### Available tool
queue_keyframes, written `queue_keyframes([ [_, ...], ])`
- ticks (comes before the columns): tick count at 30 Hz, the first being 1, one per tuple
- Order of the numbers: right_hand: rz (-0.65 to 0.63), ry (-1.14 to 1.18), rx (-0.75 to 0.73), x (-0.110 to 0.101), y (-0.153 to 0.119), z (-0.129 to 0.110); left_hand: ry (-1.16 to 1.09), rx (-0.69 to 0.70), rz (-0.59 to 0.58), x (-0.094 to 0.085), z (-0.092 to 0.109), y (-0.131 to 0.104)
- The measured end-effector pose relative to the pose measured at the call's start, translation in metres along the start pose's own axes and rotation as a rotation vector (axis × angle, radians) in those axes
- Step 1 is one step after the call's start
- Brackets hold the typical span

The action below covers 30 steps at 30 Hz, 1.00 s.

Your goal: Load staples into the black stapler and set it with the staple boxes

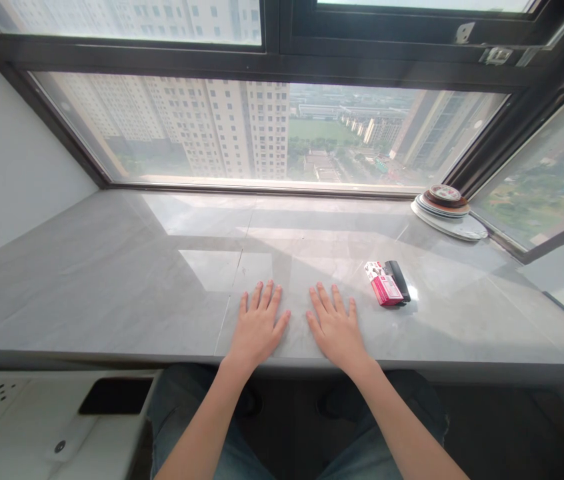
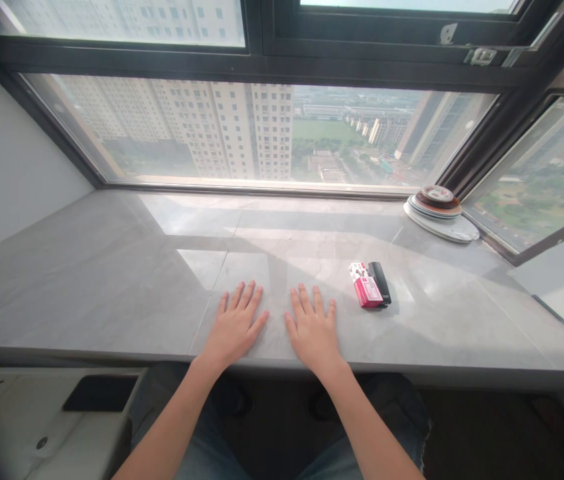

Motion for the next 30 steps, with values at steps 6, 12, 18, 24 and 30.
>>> queue_keyframes([
  [6, -0.034, -0.036, 0.009, -0.0014, 0.0006, 0.0010, 0.001, 0.006, -0.002, 0.0013, -0.0011, 0.0006],
  [12, -0.042, -0.002, 0.026, -0.0044, 0.0003, 0.0012, -0.033, 0.024, 0.009, 0.0006, -0.0035, -0.0005],
  [18, -0.023, -0.005, 0.022, -0.0047, 0.0004, 0.0020, -0.059, 0.023, 0.010, 0.0003, -0.0047, -0.0011],
  [24, -0.015, 0.000, 0.018, -0.0053, 0.0000, 0.0015, -0.069, 0.021, -0.004, -0.0005, -0.0051, -0.0010],
  [30, -0.019, -0.001, 0.024, -0.0048, -0.0001, 0.0014, -0.079, 0.023, 0.000, -0.0009, -0.0054, -0.0008],
])
Point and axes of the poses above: each hand's wrist, its own y-axis towards the middle knuckle, its own x-axis out of the palm, z = x × y, the point moved 7 cm from there along y, towards the middle knuckle, and after that the axes turned 3 degrees about y, right-handed, at the moved point
